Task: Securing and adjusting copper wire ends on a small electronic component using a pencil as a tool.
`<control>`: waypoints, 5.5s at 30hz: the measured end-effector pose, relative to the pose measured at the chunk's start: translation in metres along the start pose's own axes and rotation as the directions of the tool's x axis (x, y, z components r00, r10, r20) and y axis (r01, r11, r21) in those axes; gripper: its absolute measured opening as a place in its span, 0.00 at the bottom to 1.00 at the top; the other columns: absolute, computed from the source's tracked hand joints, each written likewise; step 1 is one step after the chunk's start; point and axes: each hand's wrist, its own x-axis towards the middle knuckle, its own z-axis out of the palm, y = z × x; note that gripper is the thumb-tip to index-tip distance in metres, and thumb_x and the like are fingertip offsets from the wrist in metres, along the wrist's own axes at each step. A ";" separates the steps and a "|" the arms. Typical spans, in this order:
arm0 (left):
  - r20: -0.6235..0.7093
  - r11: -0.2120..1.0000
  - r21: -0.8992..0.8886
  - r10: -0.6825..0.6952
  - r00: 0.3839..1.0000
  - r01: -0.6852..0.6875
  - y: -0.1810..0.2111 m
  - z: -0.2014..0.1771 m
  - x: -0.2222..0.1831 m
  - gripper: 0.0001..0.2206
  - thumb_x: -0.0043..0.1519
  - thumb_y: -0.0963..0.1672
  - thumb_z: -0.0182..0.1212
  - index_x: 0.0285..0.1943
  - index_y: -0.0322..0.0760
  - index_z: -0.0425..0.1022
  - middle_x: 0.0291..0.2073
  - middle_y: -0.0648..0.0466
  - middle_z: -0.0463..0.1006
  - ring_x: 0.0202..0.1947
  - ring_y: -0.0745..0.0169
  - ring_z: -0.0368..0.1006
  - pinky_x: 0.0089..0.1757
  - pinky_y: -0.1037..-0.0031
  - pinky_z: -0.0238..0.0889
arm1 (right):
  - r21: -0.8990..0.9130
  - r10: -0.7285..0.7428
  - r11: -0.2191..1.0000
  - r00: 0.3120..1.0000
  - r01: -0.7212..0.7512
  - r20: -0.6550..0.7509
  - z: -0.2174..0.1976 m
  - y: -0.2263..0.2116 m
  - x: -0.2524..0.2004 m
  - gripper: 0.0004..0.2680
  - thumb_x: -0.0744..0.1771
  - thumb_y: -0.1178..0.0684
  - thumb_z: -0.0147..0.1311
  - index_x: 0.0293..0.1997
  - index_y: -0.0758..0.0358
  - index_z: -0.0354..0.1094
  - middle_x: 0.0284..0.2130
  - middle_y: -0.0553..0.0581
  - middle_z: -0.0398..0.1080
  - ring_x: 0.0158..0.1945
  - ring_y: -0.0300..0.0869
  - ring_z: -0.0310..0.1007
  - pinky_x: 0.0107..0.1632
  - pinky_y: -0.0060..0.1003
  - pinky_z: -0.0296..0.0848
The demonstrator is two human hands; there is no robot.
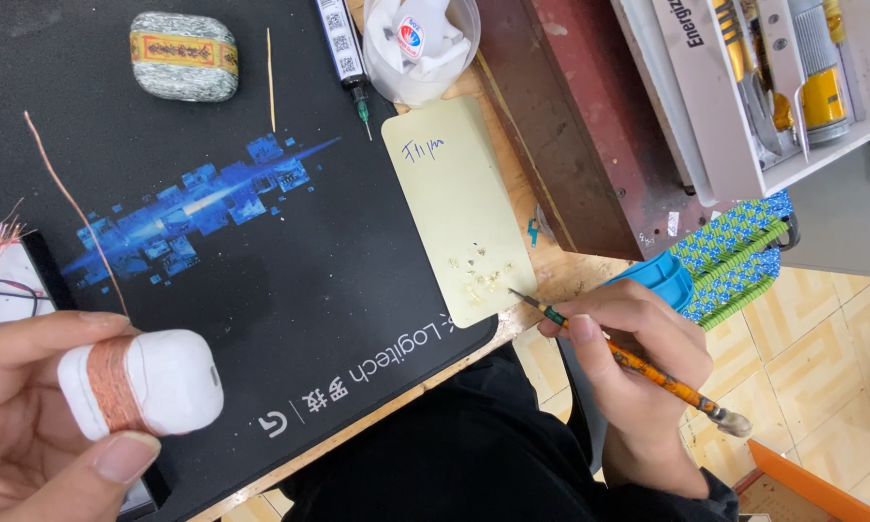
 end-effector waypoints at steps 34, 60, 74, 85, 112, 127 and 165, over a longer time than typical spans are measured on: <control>0.135 0.761 0.571 0.283 0.950 -0.308 0.074 0.009 0.012 0.21 0.59 0.41 0.76 0.62 0.34 0.83 0.46 0.39 0.89 0.32 0.53 0.84 0.29 0.69 0.76 | -0.594 -0.251 0.744 0.952 0.306 0.176 0.052 -0.083 0.164 0.09 0.75 0.55 0.56 0.63 0.52 0.77 0.35 0.66 0.79 0.41 0.69 0.82 0.42 0.63 0.78; -0.017 0.658 0.622 0.552 0.834 -0.423 0.083 -0.010 -0.021 0.26 0.63 0.46 0.77 0.71 0.39 0.79 0.52 0.43 0.80 0.50 0.47 0.81 0.46 0.65 0.80 | -0.742 -0.127 0.649 0.986 0.168 0.112 0.024 -0.141 0.143 0.07 0.76 0.51 0.56 0.55 0.63 0.75 0.37 0.73 0.80 0.43 0.72 0.85 0.43 0.69 0.81; 0.132 0.596 0.237 0.763 0.633 -0.768 0.045 0.175 -0.060 0.14 0.70 0.40 0.68 0.63 0.33 0.79 0.52 0.50 0.81 0.50 0.54 0.79 0.53 0.66 0.71 | -0.318 -0.302 0.849 0.881 0.423 0.365 -0.057 -0.082 -0.003 0.08 0.69 0.50 0.65 0.51 0.57 0.74 0.40 0.46 0.83 0.37 0.37 0.82 0.38 0.34 0.76; 0.057 0.791 -0.045 0.612 0.789 -0.610 0.037 0.207 -0.047 0.06 0.67 0.37 0.68 0.51 0.33 0.84 0.45 0.49 0.86 0.43 0.62 0.86 0.49 0.79 0.81 | 0.318 -0.073 0.948 0.954 -0.025 0.292 -0.016 -0.008 -0.013 0.07 0.71 0.56 0.56 0.54 0.64 0.74 0.50 0.64 0.75 0.55 0.49 0.79 0.61 0.39 0.80; -0.001 0.759 -0.354 0.584 0.812 -0.547 0.041 0.201 0.005 0.05 0.66 0.41 0.71 0.48 0.38 0.85 0.42 0.55 0.87 0.44 0.59 0.88 0.50 0.73 0.85 | 0.321 -0.077 0.947 0.962 -0.011 0.260 0.015 0.004 0.005 0.07 0.70 0.55 0.56 0.43 0.70 0.75 0.29 0.58 0.76 0.30 0.46 0.77 0.40 0.35 0.81; 0.066 0.526 0.210 0.833 0.549 -0.824 0.032 0.189 -0.004 0.05 0.69 0.43 0.72 0.52 0.44 0.83 0.51 0.55 0.87 0.46 0.63 0.83 0.48 0.79 0.83 | -0.112 -0.074 0.991 0.997 0.072 -0.016 0.014 0.004 -0.015 0.06 0.70 0.67 0.57 0.52 0.73 0.72 0.41 0.66 0.80 0.39 0.47 0.81 0.45 0.33 0.82; 0.259 0.415 0.281 0.835 0.485 -0.865 0.026 0.186 -0.003 0.04 0.77 0.41 0.60 0.53 0.38 0.82 0.59 0.46 0.85 0.43 0.62 0.83 0.46 0.73 0.78 | -0.211 -0.099 0.971 0.993 0.111 0.066 0.008 -0.010 -0.002 0.04 0.69 0.62 0.60 0.46 0.74 0.76 0.40 0.67 0.77 0.39 0.47 0.77 0.46 0.35 0.78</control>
